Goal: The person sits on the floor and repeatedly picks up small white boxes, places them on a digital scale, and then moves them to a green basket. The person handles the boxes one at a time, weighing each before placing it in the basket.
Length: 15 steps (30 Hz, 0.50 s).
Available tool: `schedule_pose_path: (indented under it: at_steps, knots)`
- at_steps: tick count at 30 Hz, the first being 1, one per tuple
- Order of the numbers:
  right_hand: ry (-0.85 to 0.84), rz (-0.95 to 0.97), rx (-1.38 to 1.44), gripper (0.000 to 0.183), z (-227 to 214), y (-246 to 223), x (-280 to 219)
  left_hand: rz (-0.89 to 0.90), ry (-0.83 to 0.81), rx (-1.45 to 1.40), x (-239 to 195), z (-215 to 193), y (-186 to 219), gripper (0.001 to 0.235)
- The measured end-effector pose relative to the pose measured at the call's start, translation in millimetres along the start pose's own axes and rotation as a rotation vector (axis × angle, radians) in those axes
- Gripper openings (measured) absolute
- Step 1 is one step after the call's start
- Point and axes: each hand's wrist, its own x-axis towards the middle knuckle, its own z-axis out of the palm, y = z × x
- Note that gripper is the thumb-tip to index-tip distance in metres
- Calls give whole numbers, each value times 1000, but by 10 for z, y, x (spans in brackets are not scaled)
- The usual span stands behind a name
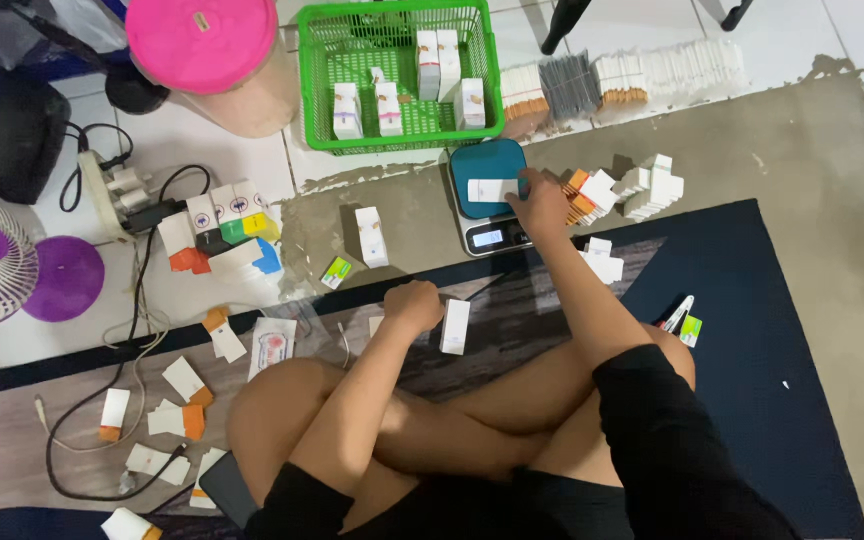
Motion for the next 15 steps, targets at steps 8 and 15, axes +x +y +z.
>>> schedule_pose_path:
  at_steps: [8, 15]
  knots:
    - [205, -227, 200, 23, -107, 57, -139, -17, 29, -18, -225, -326, 212, 43]
    - [94, -49, 477, 17, -114, 328, -396, -24, 48, -48, -252, -296, 173, 46]
